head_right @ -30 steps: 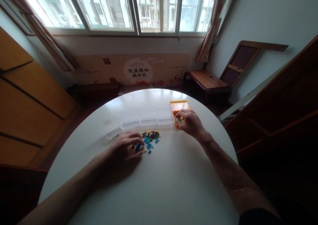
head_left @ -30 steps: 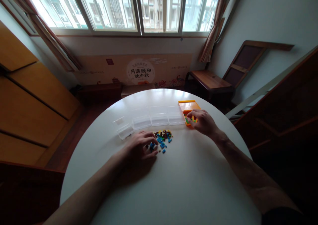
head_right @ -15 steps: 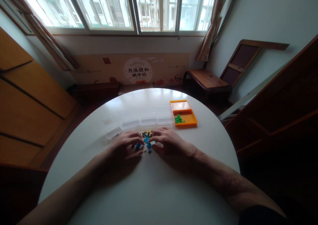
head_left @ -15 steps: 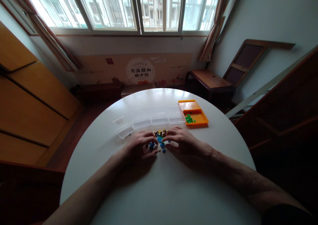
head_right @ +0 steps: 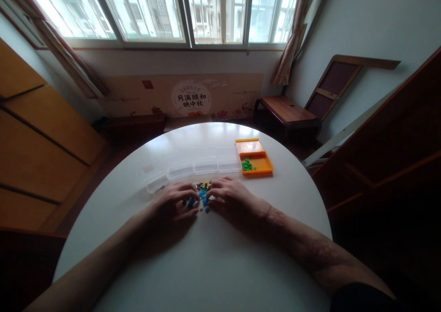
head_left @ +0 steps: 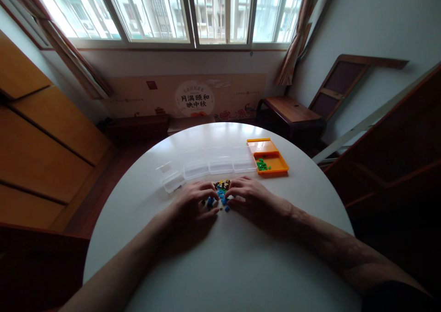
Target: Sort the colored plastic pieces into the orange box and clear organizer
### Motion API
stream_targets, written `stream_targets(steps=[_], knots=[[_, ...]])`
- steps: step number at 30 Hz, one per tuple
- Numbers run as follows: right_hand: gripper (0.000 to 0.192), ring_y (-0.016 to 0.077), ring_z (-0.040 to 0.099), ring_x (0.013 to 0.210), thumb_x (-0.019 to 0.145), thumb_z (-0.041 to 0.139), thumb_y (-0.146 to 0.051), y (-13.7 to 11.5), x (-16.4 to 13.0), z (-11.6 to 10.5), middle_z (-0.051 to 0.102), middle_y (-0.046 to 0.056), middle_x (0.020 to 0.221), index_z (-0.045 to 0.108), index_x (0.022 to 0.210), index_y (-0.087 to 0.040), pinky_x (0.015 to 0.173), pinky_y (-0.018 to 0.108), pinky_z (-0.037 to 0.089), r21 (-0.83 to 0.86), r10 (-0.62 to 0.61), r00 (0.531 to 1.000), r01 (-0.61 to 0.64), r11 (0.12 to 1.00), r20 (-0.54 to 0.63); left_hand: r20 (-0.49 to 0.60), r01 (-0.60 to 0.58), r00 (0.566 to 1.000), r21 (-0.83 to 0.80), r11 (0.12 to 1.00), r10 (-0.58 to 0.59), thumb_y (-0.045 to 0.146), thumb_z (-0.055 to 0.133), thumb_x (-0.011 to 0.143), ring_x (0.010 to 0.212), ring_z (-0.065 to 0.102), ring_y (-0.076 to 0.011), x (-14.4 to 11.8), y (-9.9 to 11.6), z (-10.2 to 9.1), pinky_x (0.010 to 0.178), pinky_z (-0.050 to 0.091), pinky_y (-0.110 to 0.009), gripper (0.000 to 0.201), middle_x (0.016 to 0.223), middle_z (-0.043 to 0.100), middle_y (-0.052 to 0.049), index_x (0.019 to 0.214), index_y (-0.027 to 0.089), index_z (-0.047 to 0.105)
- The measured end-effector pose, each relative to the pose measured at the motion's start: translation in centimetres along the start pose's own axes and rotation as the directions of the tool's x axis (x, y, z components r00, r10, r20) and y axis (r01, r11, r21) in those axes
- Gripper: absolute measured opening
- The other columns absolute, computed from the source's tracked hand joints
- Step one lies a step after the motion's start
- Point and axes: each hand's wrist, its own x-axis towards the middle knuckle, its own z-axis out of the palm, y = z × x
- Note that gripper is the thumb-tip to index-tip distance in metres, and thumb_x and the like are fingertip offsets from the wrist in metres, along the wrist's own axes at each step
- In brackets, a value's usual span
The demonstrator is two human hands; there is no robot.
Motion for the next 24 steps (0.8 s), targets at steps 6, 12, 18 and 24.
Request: stream_targets(steps=[6, 12, 18, 24], knots=[[0.012, 0.0209, 0.072, 0.105, 0.106, 0.071, -0.031, -0.7, 0.1, -0.7, 0.076, 0.004, 0.114, 0.077, 0.117, -0.028, 0.104, 0.038, 0.053, 0.038, 0.024, 1.000, -0.025, 0.999, 0.006, 0.007, 0.002, 1.000, -0.018, 1.000, -0.001, 0.038, 0.078, 0.097, 0.089, 0.073, -0.0205, 0.0, -0.1, 0.0, 0.081, 0.060, -0.033, 0.017, 0.102, 0.076, -0.007, 0.106, 0.024, 0.079], [0.009, 0.0201, 0.071, 0.100, 0.109, 0.067, -0.027, -0.8, 0.2, -0.6, 0.076, 0.004, 0.109, 0.075, 0.109, -0.027, 0.100, 0.036, 0.053, 0.054, 0.021, 1.000, -0.020, 0.998, -0.019, 0.008, 0.008, 1.000, -0.032, 0.999, -0.008, 0.039, 0.077, 0.098, 0.090, 0.072, -0.0209, 0.0, -0.1, 0.1, 0.082, 0.060, -0.033, 0.016, 0.101, 0.076, -0.007, 0.103, 0.024, 0.078], [0.009, 0.0213, 0.071, 0.101, 0.111, 0.063, -0.024, -0.9, 0.3, -0.6, 0.077, 0.006, 0.110, 0.072, 0.109, -0.023, 0.100, 0.037, 0.053, 0.010, 0.014, 0.999, -0.013, 1.000, -0.030, 0.020, 0.012, 1.000, -0.037, 0.999, -0.011, 0.039, 0.076, 0.099, 0.089, 0.072, -0.0205, 0.0, 0.0, 0.0, 0.082, 0.059, -0.033, 0.016, 0.102, 0.076, -0.007, 0.103, 0.024, 0.078], [0.010, 0.0206, 0.072, 0.095, 0.113, 0.057, -0.019, -0.7, 0.3, -2.8, 0.078, 0.005, 0.102, 0.066, 0.109, -0.022, 0.099, 0.039, 0.054, 0.033, 0.081, 0.989, -0.078, 0.996, -0.121, 0.023, 0.020, 1.000, -0.026, 0.999, -0.019, 0.037, 0.076, 0.098, 0.089, 0.072, -0.0197, 0.0, 0.2, -0.3, 0.081, 0.058, -0.032, 0.013, 0.102, 0.076, -0.006, 0.100, 0.024, 0.077]])
